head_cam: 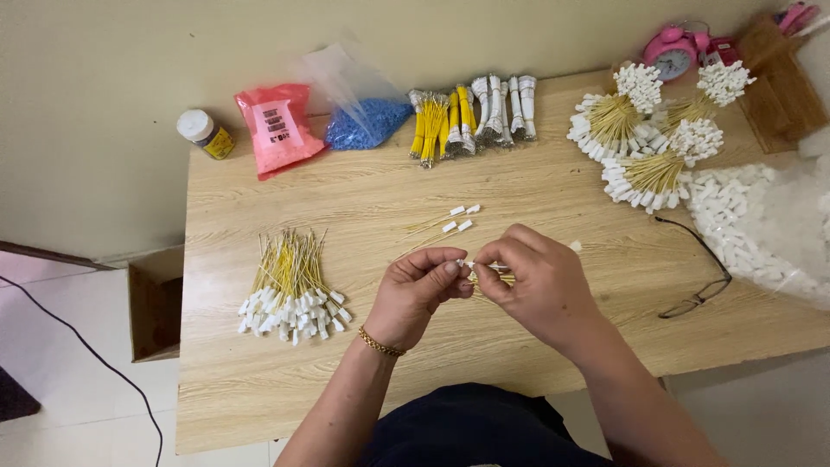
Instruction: Assembling small white plastic connectors onto the ends of thin yellow wires on a workbench
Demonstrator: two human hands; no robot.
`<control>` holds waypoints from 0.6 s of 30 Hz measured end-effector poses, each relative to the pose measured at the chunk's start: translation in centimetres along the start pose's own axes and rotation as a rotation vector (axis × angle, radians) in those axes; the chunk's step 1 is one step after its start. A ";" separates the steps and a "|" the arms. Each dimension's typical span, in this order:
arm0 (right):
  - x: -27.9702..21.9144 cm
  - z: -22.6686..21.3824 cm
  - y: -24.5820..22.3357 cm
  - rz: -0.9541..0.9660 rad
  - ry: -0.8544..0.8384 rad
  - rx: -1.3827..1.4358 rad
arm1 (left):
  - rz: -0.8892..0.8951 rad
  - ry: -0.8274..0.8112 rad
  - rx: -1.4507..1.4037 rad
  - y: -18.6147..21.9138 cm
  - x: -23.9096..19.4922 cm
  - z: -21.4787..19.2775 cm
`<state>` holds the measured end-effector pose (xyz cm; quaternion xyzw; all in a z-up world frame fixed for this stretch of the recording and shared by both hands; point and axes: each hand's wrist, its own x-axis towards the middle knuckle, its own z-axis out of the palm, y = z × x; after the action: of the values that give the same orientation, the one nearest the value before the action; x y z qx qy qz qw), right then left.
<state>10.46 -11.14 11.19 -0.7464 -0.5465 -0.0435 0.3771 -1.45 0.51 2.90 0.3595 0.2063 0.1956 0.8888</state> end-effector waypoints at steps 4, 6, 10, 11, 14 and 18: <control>0.4 -0.3 -0.5 -0.016 -0.016 0.008 | 0.004 -0.003 -0.002 0.0 0.0 -0.1; 0.4 0.0 -0.3 -0.045 -0.003 -0.015 | 0.018 0.006 0.022 -0.2 0.0 -0.3; 0.4 0.2 -0.1 -0.054 -0.036 0.012 | 0.021 0.005 0.066 -0.2 0.0 -0.2; 0.3 0.2 -0.2 -0.067 -0.025 0.010 | 0.022 0.002 0.065 -0.4 0.0 -0.1; 0.3 0.3 0.0 -0.039 -0.043 0.050 | 0.018 0.007 0.062 -0.4 0.0 -0.1; 0.6 -0.6 -0.7 0.133 -0.101 0.315 | -0.014 -0.012 -0.050 -0.2 0.3 -0.3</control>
<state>10.28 -10.93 12.24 -0.7140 -0.5141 0.1052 0.4635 -1.27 0.66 2.48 0.3369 0.1985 0.1925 0.9000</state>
